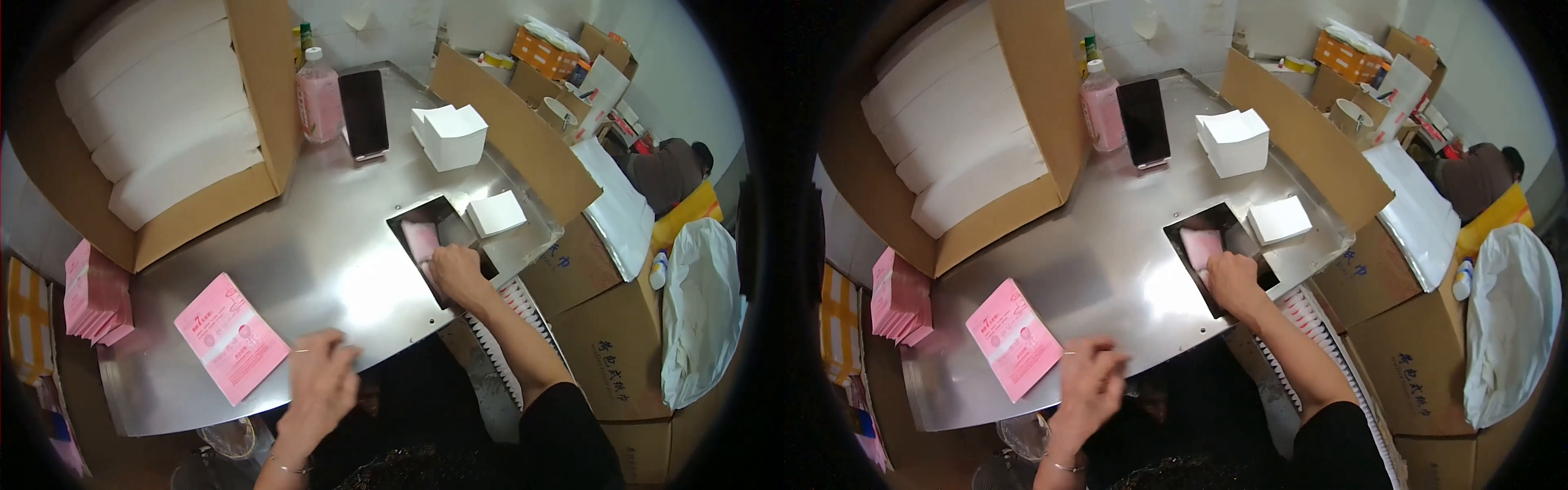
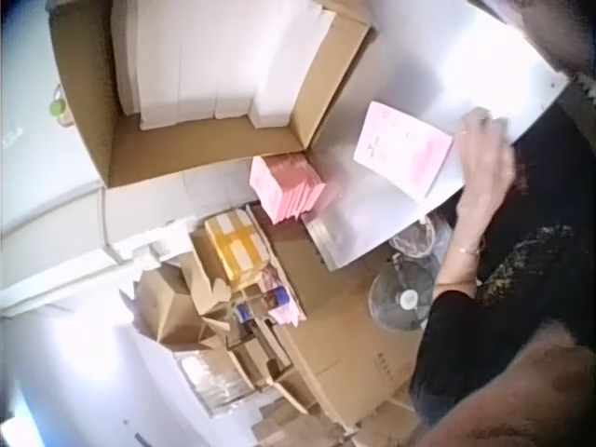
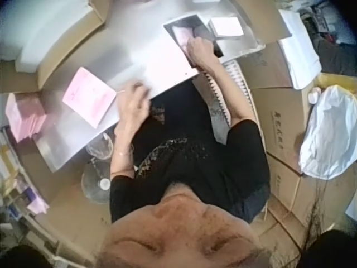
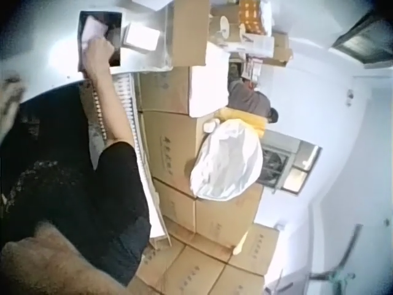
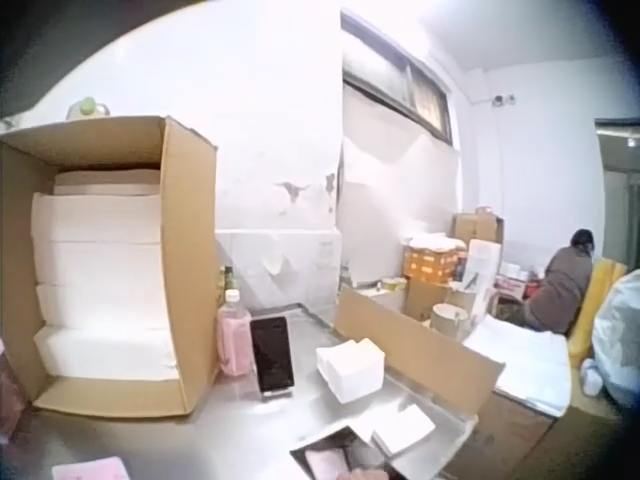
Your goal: Packing individual tissue packs into boxes and organizing the workstation.
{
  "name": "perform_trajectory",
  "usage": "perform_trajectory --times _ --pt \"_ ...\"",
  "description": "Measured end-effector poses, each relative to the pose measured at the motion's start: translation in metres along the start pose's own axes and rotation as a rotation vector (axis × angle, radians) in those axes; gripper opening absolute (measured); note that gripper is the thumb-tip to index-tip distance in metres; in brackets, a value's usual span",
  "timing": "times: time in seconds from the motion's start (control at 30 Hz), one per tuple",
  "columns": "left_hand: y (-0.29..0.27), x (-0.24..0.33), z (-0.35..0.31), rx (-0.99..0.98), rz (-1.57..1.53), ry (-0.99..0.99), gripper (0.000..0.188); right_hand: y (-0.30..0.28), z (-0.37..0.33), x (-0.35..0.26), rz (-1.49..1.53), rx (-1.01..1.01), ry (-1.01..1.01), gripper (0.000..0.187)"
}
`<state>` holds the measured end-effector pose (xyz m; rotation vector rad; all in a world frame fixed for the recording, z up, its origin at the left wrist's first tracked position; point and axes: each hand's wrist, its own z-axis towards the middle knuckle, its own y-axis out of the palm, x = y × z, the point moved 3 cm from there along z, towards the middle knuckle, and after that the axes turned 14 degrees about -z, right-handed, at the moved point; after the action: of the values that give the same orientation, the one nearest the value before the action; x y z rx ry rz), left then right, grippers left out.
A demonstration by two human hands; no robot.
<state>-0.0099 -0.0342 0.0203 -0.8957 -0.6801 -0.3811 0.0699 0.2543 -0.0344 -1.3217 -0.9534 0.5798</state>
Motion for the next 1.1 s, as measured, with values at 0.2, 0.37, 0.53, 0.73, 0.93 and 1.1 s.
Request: perform_trajectory --times 0.2,0.37,0.53,0.73,0.93,1.1 --pt "-0.084 -0.026 -0.039 0.503 0.458 -0.246 0.031 -0.047 -0.019 0.048 -0.076 0.736 0.330 0.024" --pt "-0.089 -0.044 -0.031 0.065 0.545 -0.397 0.029 -0.005 -0.008 0.078 -0.075 0.658 0.397 0.018" --pt "-0.047 -0.013 0.003 0.093 0.043 -0.254 0.032 -0.011 -0.006 0.095 0.048 0.728 0.309 0.020" --pt "0.047 -0.011 0.031 -0.121 -0.020 0.016 0.048 -0.043 -0.044 -0.017 0.289 0.947 -0.251 0.039" --pt "0.034 -0.010 0.036 0.038 0.232 -0.141 0.075 -0.052 -0.053 -0.087 0.205 0.524 -0.444 0.026" --pt "0.036 -0.009 0.043 0.169 0.392 -0.124 0.063 -0.062 -0.046 -0.091 0.259 0.638 -0.450 0.022"
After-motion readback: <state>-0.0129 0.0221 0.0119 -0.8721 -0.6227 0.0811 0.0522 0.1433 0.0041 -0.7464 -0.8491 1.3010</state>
